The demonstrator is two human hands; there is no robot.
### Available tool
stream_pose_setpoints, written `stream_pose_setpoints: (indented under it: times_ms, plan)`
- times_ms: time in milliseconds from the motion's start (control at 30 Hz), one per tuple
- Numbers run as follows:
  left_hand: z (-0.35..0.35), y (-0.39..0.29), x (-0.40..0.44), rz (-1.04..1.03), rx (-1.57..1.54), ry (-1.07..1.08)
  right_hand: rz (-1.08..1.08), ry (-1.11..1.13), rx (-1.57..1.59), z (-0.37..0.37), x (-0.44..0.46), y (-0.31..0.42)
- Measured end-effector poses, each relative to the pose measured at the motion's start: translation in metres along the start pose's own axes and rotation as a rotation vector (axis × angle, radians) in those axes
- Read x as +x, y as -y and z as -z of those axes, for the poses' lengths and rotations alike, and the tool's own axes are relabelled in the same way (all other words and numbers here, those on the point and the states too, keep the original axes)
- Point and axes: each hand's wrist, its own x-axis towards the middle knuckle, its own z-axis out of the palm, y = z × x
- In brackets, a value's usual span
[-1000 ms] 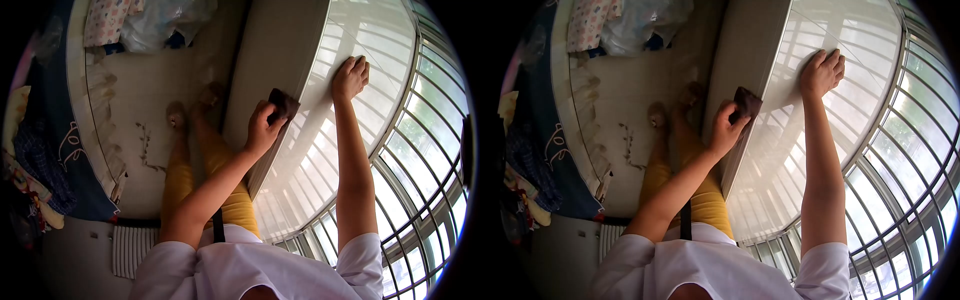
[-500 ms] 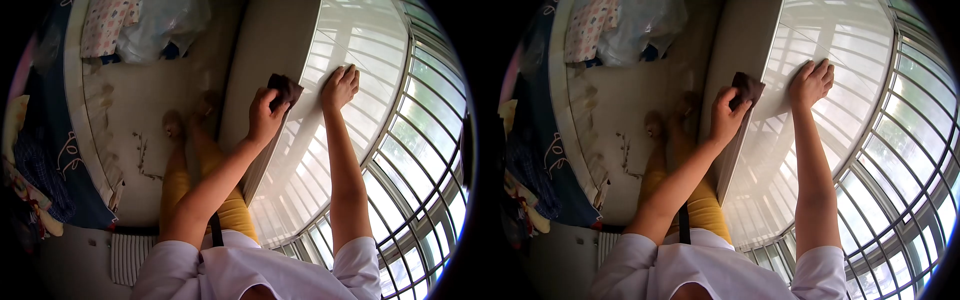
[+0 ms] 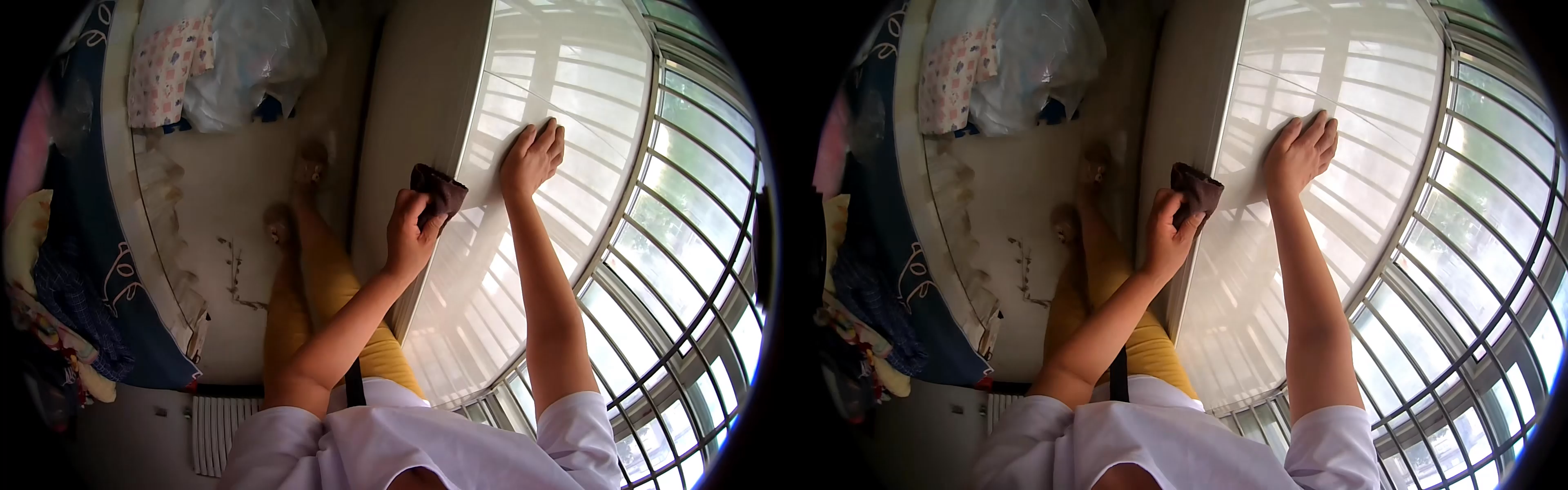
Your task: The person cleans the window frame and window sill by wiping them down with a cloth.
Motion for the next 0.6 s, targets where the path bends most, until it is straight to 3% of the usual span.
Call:
stream_pose_setpoints:
  times_ms: [167, 300, 367, 467, 533, 600]
  plan:
    - [-0.018, -0.001, 0.070, -0.036, -0.074, -0.103, 0.001, -0.002, -0.005, 0.000, 0.000, 0.001]
    - [-0.034, -0.045, 0.154, -0.095, 0.239, 0.004, 0.024, -0.010, -0.038, -0.002, 0.001, -0.003]
    - [-0.038, -0.047, 0.175, -0.095, 0.203, -0.048, 0.024, -0.001, -0.039, -0.001, 0.001, -0.001]
    - [-0.037, -0.025, 0.179, -0.171, 0.132, -0.085, 0.027, -0.002, -0.026, 0.000, 0.002, 0.001]
    - [-0.036, -0.018, 0.161, -0.072, 0.027, -0.092, 0.044, 0.009, -0.049, -0.001, 0.001, -0.004]
    - [-0.021, -0.019, 0.122, -0.108, 0.162, -0.020, 0.038, 0.017, -0.039, -0.001, 0.001, -0.006]
